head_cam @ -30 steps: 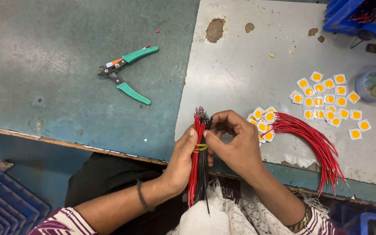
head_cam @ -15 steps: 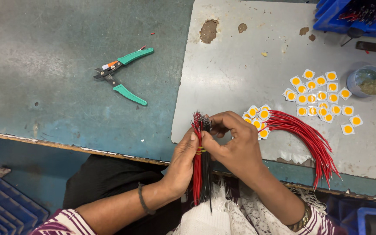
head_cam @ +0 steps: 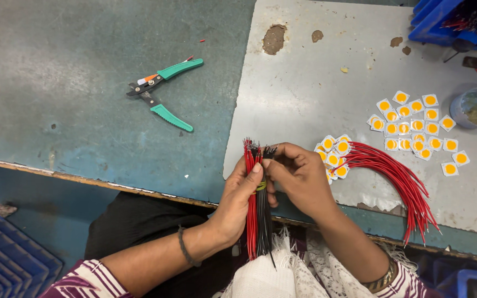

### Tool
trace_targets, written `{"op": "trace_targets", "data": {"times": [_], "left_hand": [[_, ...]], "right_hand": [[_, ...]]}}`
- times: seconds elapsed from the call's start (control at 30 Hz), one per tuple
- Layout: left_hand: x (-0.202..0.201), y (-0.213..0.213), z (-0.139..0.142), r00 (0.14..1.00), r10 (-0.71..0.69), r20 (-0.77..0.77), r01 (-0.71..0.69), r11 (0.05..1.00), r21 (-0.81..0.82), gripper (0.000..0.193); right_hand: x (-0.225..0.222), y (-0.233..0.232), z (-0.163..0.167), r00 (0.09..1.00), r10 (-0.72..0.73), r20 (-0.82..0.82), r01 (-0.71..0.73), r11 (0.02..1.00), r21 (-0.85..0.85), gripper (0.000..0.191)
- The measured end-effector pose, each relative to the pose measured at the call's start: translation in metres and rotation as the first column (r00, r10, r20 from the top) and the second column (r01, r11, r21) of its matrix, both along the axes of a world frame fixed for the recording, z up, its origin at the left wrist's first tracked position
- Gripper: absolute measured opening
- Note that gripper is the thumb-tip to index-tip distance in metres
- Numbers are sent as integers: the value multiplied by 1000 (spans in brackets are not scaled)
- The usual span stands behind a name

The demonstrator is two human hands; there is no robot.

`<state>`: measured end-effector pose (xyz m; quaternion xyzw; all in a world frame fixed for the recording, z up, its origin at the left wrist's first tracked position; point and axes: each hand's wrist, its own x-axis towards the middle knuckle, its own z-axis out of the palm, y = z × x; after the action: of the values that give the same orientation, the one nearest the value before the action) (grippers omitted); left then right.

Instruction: The person solders red wire leads onto the contact pads of yellow LED chip modules laid on the work mat, attaching a wire to each module one at a time with a soldering iron. After soldering, the person gathers the wired modules and bundles the finished red and black wire leads together with a band.

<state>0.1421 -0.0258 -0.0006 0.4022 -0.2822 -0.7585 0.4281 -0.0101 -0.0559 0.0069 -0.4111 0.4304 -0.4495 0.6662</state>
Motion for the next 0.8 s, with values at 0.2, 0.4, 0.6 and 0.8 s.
{"op": "trace_targets", "data": {"times": [0.2,0.4,0.6,0.8], "left_hand": [[1,2,1,999,-31,22,32,998,-52,39],[3,1,4,995,-63,76,67,996,-50,44],[4,3,3,998,-49,42,51,998,-32,50],[4,6,-2,996,-68,57,75,989,-127,55]], "right_hand": [[-2,1,-5,1000,0,-5,0,1000,-32,11],[-2,4,0,989,-33,-145,13,990,-141,14],[-2,5,8,960,-52,-273,-18,968,-248,19],[4,12,8,924,-186,-334,81,949,-305,23]]}}
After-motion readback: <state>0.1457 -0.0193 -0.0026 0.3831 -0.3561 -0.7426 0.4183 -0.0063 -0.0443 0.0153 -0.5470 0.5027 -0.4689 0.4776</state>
